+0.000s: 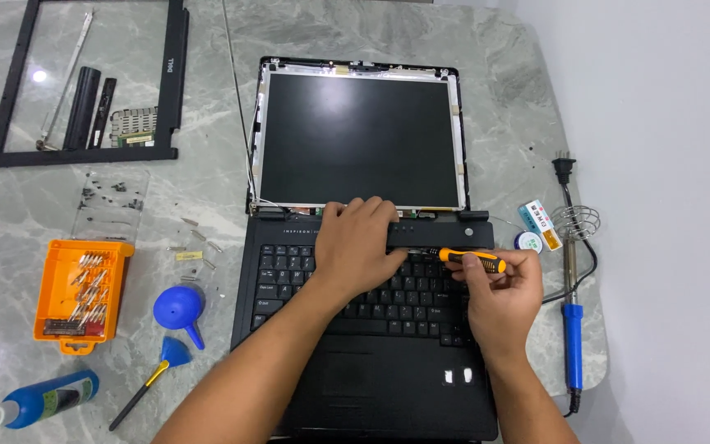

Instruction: The person uses a screwdriver to remove screws from the top bezel of a laptop, then uses a plastic pry tool to detach the bezel. The person removes the bezel and sets it aside, exposing the internal components.

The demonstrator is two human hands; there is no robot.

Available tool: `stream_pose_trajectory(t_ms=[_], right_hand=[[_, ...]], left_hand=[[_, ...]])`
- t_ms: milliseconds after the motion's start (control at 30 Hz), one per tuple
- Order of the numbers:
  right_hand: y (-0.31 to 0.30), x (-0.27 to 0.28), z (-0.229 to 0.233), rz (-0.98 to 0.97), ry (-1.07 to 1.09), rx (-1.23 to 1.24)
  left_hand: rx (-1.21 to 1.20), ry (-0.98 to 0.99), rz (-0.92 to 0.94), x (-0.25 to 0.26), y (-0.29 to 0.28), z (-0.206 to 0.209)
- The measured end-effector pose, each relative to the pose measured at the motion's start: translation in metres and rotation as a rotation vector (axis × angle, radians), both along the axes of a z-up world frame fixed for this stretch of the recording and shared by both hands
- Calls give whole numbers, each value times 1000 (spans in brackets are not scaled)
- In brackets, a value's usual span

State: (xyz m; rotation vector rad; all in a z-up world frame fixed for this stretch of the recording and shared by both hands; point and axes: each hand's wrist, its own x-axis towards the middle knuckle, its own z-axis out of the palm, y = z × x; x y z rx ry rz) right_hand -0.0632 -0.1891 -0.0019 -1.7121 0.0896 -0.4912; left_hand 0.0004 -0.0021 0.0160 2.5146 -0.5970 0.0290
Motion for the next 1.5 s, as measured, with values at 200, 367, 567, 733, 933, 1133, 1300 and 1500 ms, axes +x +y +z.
stream_pose_trajectory(t_ms=[200,367,567,733,933,1133,1300,1500], right_hand=[[-1,-2,-1,17,-42,2],[1,-3,-2,16,-77,-81],[1,-1,0,-7,-57,-87],[1,0,3,-12,-14,-44],[-1,-6,4,-76,118,-143],[1,-8,-2,-77,36,-256],[1,-7,-2,-98,64,-350],[2,-7,-2,-97,14,-427]], left_hand=[[29,-5,-34,0,2,-1],[25,-7,-28,-1,2,0],[-17,-69,13,0,0,-3],[-31,-91,16,0,0,-8],[24,-149,67,1,0,-20],[4,-180,58,5,0,-13],[-18,-197,78,8,0,-11],[-49,-125,91,8,1,-13]])
